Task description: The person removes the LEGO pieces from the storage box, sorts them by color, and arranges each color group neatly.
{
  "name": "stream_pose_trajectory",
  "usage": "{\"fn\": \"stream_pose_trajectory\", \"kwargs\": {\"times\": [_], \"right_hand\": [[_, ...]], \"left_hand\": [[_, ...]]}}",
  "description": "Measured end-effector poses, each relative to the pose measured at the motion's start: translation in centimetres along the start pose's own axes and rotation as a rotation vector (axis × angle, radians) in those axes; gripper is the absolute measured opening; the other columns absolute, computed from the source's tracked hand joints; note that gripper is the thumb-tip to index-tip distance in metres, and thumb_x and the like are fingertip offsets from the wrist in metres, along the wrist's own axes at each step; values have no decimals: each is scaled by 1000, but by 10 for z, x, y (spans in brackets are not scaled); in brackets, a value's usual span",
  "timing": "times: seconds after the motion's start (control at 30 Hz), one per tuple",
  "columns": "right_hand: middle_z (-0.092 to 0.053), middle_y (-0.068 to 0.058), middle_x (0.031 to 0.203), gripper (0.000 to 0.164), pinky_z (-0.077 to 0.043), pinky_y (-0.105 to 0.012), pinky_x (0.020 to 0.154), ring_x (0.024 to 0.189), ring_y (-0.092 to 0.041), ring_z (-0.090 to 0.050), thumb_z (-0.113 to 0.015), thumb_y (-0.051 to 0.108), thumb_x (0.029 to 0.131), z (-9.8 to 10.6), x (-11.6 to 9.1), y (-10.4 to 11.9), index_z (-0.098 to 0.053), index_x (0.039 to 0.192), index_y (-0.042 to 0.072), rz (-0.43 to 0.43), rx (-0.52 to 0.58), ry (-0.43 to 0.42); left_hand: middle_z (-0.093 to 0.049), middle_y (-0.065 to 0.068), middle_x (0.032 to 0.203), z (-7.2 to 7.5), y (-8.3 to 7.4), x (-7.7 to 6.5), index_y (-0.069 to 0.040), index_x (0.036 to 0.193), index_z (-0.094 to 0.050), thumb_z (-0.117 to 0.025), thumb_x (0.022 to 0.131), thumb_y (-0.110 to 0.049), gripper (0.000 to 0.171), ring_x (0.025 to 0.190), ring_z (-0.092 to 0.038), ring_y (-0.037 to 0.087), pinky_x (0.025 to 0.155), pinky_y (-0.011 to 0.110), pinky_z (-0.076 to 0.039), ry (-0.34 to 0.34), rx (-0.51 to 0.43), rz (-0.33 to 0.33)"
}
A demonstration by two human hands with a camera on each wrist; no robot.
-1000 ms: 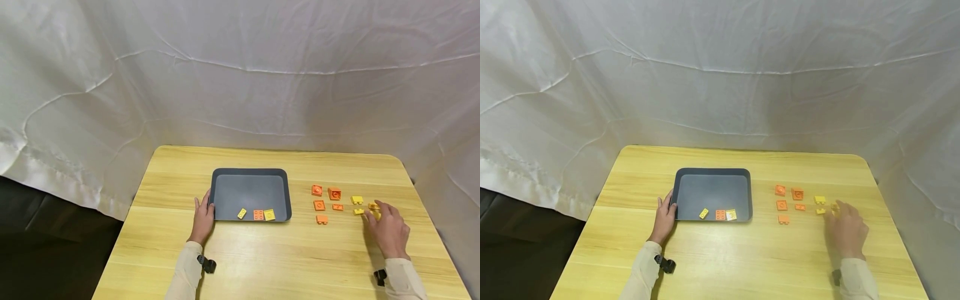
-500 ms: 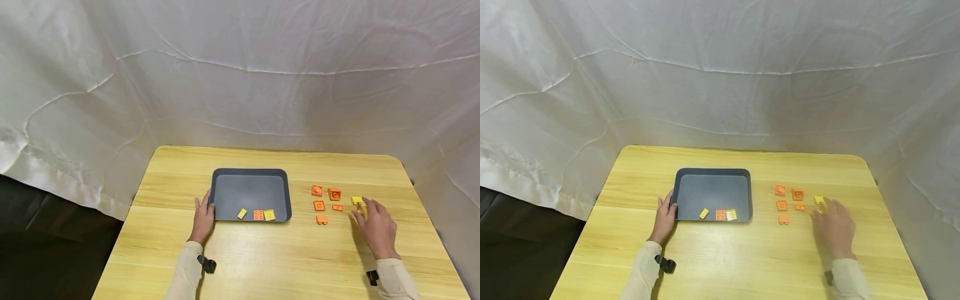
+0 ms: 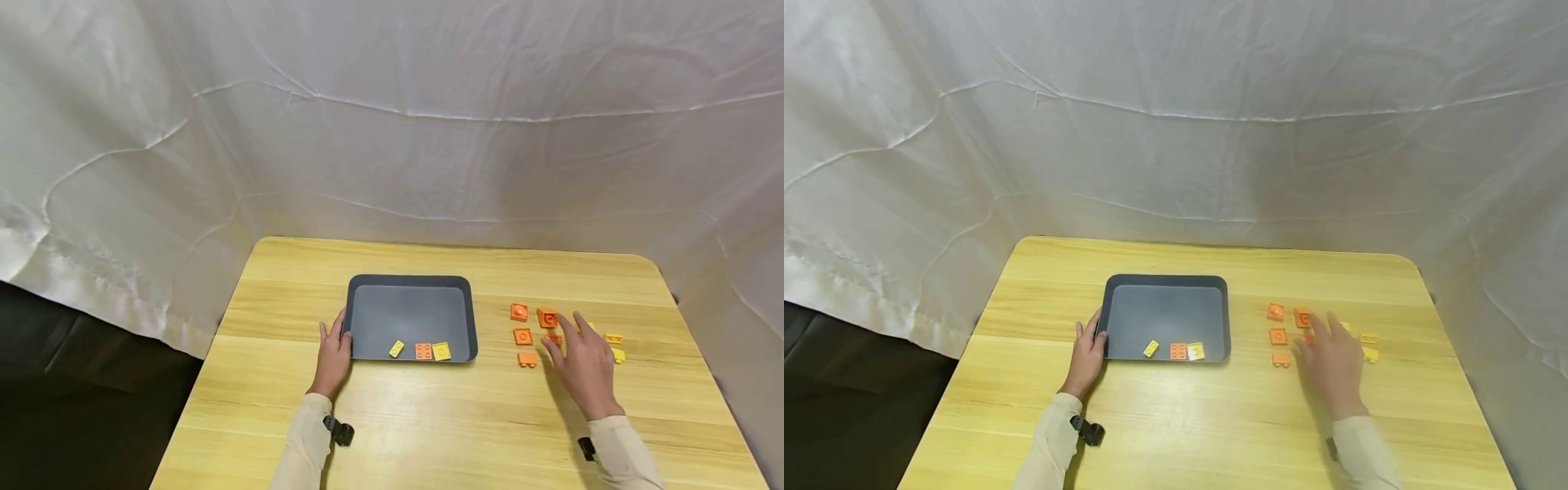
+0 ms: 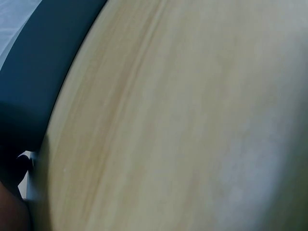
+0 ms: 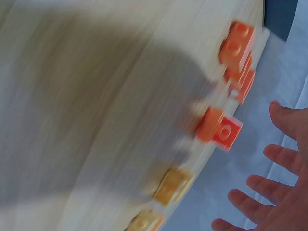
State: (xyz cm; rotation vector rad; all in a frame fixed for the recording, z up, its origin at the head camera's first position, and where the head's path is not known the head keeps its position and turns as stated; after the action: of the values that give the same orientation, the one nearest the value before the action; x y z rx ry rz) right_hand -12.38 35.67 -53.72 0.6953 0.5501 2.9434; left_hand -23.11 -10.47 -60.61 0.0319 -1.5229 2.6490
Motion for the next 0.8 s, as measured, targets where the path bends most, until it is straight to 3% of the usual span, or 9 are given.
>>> {"fn": "stream_pose_trajectory", "kwargs": {"times": [0.23, 0.4, 0.8], "right_hand": [[-51, -34, 144, 59, -28, -89, 98, 123, -58, -51, -85, 16, 85, -13, 5, 34, -62, 138, 2, 68, 13, 17], [-54, -33, 142, 60, -34, -87, 96, 121, -56, -54, -88, 17, 82, -17, 10, 59, -64, 135, 2, 133, 5, -12], [-52, -31, 146, 61, -36, -84, 100, 125, -57, -54, -86, 25, 86, -39, 21, 99, -63, 139, 6, 193, 6, 32]], "left_hand": [[-45, 16, 159, 0, 2, 1, -8, 160, -40, -45, 108, -9, 53, 155, -2, 49, 126, 65, -3, -11, -5, -5], [-46, 20, 157, 1, 1, 0, -5, 159, -42, -47, 106, -8, 53, 153, -3, 54, 124, 69, -6, -26, -3, -18], [-43, 14, 160, -2, 5, 0, -10, 162, -38, -46, 108, -10, 54, 156, 1, 47, 126, 64, -4, 6, 3, 37]]}}
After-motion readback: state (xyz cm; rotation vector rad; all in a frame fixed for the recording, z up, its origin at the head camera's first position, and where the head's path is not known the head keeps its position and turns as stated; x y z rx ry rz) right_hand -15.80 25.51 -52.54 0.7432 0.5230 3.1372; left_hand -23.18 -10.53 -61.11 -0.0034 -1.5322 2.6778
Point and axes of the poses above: each hand's wrist, its own x-axis towards the middle knuckle, its own z-axis out of the back of the hand, y = z × x, the point moved 10 cm from there along x, towards the middle knuckle
